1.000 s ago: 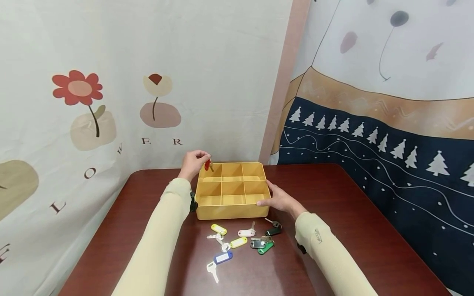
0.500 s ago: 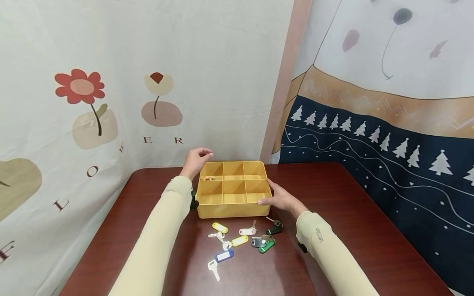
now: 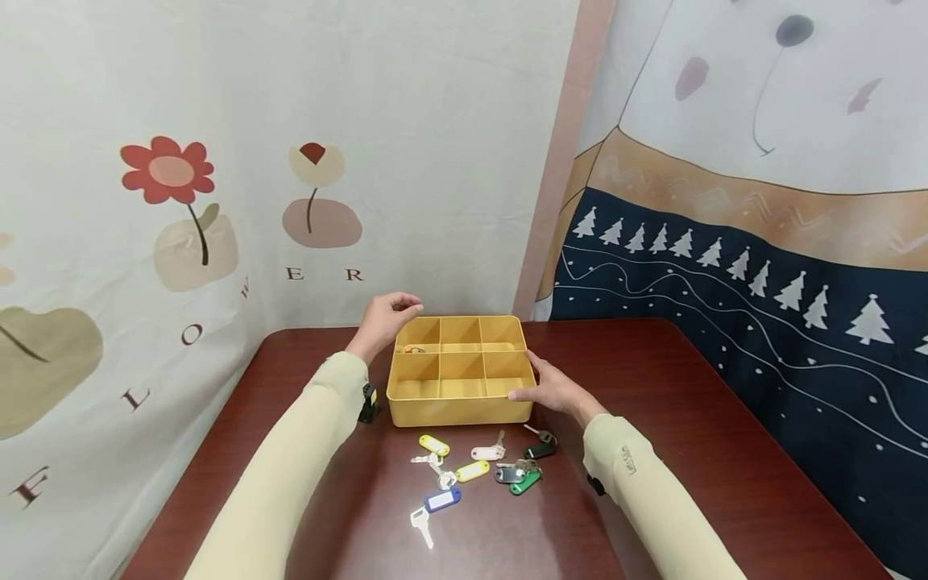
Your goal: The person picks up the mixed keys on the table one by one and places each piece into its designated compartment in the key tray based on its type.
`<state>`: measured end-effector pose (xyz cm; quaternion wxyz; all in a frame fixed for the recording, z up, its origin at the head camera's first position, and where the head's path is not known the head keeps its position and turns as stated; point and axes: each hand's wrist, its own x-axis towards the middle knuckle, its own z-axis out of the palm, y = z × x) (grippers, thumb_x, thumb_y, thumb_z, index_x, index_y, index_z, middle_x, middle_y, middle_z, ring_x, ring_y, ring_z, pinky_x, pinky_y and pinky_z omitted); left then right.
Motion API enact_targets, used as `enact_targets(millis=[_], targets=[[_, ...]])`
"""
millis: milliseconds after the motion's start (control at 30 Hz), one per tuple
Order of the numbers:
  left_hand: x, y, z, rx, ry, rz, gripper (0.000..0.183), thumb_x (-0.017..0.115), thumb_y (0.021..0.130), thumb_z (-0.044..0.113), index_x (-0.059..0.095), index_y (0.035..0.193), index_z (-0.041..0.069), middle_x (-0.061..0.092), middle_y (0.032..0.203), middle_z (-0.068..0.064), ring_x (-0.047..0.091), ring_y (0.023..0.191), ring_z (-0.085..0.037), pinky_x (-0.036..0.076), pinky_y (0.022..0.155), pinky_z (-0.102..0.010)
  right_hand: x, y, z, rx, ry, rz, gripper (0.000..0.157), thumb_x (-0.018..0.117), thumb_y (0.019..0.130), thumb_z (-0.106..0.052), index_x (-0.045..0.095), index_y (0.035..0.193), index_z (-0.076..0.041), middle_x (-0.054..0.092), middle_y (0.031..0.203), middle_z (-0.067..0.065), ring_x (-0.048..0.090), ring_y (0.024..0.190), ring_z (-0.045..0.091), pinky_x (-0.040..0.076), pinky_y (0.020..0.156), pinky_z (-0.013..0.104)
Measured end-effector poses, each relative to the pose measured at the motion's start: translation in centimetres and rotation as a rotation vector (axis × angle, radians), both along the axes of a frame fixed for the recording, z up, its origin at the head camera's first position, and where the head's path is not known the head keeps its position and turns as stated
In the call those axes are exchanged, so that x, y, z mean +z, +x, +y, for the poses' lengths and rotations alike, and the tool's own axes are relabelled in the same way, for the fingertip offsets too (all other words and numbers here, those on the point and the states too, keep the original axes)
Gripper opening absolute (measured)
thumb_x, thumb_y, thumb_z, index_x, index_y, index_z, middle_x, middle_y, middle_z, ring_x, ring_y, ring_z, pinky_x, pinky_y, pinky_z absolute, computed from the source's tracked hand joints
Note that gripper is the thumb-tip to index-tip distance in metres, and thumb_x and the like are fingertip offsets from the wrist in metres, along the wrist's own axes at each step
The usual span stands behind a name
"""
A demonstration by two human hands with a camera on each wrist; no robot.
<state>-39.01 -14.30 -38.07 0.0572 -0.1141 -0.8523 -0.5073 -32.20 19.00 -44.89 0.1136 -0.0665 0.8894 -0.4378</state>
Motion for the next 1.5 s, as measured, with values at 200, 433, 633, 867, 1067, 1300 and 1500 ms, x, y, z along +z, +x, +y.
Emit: enact_targets(millis=[200, 433, 633, 867, 1067, 1300, 1500], targets=[[-0.1, 1.3, -0.3, -0.045, -0.025, 0.016, 0.026, 0.065, 0.098, 0.027, 0.070, 0.115, 0.008, 0.068, 0.116, -0.010, 0.059, 0.109, -0.027, 0.047, 0.094, -0.044, 0.0, 0.1, 0.2, -0.002, -0.005, -0.013, 0.099, 0.080, 0.085, -0.032, 0.018, 0.160, -0.012, 0.029, 0.158, 0.017, 0.033, 0.140, 0.034, 0.023, 0.113, 0.060], [-0.3, 3.8, -0.9, -0.086, -0.055, 0.050, 0.025, 0.067, 0.097, 0.025, 0.071, 0.114, 0.007, 0.068, 0.112, -0.009, 0.060, 0.099, -0.024, 0.049, 0.083, -0.038, -0.1, 0.1, 0.5, -0.008, -0.011, -0.017, 0.100, 0.080, 0.084, -0.034, 0.018, 0.160, -0.013, 0.030, 0.158, 0.016, 0.034, 0.139, 0.034, 0.023, 0.113, 0.061], [-0.8, 6.0, -1.4, -0.126, -0.044, 0.078, 0.024, 0.070, 0.095, 0.022, 0.072, 0.111, 0.005, 0.069, 0.108, -0.008, 0.061, 0.094, -0.021, 0.051, 0.080, -0.035, -0.1, 0.1, 0.5, -0.004, 0.001, -0.010, 0.101, 0.081, 0.084, -0.035, 0.018, 0.160, -0.013, 0.030, 0.158, 0.018, 0.033, 0.139, 0.035, 0.023, 0.112, 0.061], [0.5, 10.4, -1.4, -0.169, -0.016, 0.101, 0.018, 0.068, 0.093, 0.007, 0.070, 0.107, -0.005, 0.068, 0.106, -0.016, 0.058, 0.087, -0.022, 0.048, 0.071, -0.027, -0.1, 0.0, 0.3, 0.000, -0.004, -0.011, 0.101, 0.081, 0.084, -0.034, 0.017, 0.160, -0.012, 0.029, 0.158, 0.018, 0.031, 0.141, 0.036, 0.021, 0.113, 0.061], [-2.6, 10.5, -2.6, -0.205, 0.012, 0.104, 0.017, 0.072, 0.092, 0.012, 0.072, 0.106, 0.002, 0.067, 0.101, -0.007, 0.054, 0.082, -0.016, 0.045, 0.065, -0.025, -0.1, 0.1, 0.2, -0.005, -0.012, -0.017, 0.100, 0.081, 0.084, -0.034, 0.019, 0.159, -0.013, 0.030, 0.158, 0.017, 0.032, 0.140, 0.035, 0.022, 0.113, 0.061], [-4.6, 12.4, -3.1, -0.291, 0.035, 0.149, 0.011, 0.073, 0.089, 0.012, 0.073, 0.099, 0.006, 0.067, 0.093, -0.001, 0.058, 0.079, -0.015, 0.047, 0.064, -0.025, -0.1, 0.1, 0.1, 0.005, -0.014, -0.017, 0.099, 0.080, 0.085, -0.034, 0.018, 0.159, -0.013, 0.031, 0.157, 0.017, 0.033, 0.139, 0.035, 0.022, 0.113, 0.061], [-6.5, 14.1, -2.9, -0.380, 0.017, 0.117, 0.014, 0.075, 0.089, 0.013, 0.073, 0.099, 0.003, 0.068, 0.094, 0.000, 0.060, 0.080, -0.009, 0.051, 0.069, -0.024, -0.1, 0.1, 0.1, 0.001, -0.011, -0.012, 0.101, 0.081, 0.084, -0.036, 0.018, 0.160, -0.013, 0.030, 0.158, 0.017, 0.032, 0.140, 0.035, 0.022, 0.113, 0.062]])
